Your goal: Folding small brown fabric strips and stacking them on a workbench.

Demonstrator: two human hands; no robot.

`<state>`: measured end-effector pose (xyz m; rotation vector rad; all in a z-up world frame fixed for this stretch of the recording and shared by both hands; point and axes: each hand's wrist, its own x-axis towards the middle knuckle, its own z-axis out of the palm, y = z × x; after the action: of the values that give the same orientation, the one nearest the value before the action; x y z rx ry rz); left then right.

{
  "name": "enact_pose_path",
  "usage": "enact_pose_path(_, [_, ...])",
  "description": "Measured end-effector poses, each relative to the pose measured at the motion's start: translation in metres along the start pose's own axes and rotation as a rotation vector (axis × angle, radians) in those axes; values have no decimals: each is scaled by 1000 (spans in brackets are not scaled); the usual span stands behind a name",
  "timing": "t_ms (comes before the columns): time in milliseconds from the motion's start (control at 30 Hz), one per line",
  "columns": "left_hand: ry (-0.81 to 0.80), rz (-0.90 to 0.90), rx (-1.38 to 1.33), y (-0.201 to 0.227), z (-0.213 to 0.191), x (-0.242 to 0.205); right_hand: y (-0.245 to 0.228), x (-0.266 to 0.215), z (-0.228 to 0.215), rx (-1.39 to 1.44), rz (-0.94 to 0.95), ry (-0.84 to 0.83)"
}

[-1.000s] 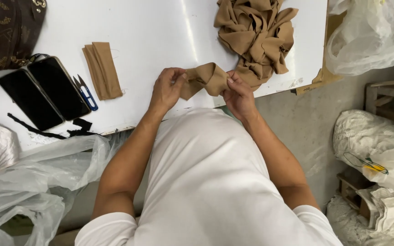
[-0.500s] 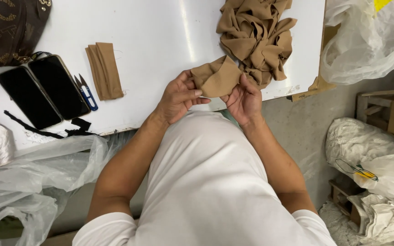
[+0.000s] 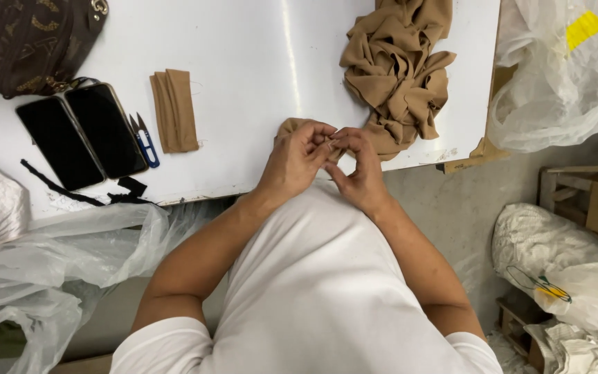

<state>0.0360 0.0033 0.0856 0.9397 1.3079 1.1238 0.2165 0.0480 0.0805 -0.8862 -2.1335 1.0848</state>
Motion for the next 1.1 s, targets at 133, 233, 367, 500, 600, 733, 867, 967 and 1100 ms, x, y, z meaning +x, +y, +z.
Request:
enact_pose_path(133, [69,-23,-119,15,-1,-5,2,0,-3,-1,77,57])
enact_pose_path(233, [120,81,-112,7,-4,-3,-4,-6,-2,167,197,77])
enact_pose_path(367, [-42,350,12,10,-11,-1,-20,-3,-5,446,295,153])
enact_pose_path(500, [-204,180,-62,1,-8,-10,-2,-8,-13,468,254,201])
enact_pose_path(600, [-175,90,-140,-32,-4,-3,-3,-7,-17,640,430,246])
enact_pose_path(733, [-8,38,-479,-42,-7,5,-2,-19,-20,561,574,77])
enact_pose_path(867, [-92,69,-440,-45,-12,9,28,-35,-22,790,675,113])
enact_pose_path(967, [-235,-67,-371,-17,-25,3,23,-13,-34,1054,701,230])
enact_pose_path(1100, [-359,-124,-256,-23,-26,5,19,-11,-36,1224,700,257])
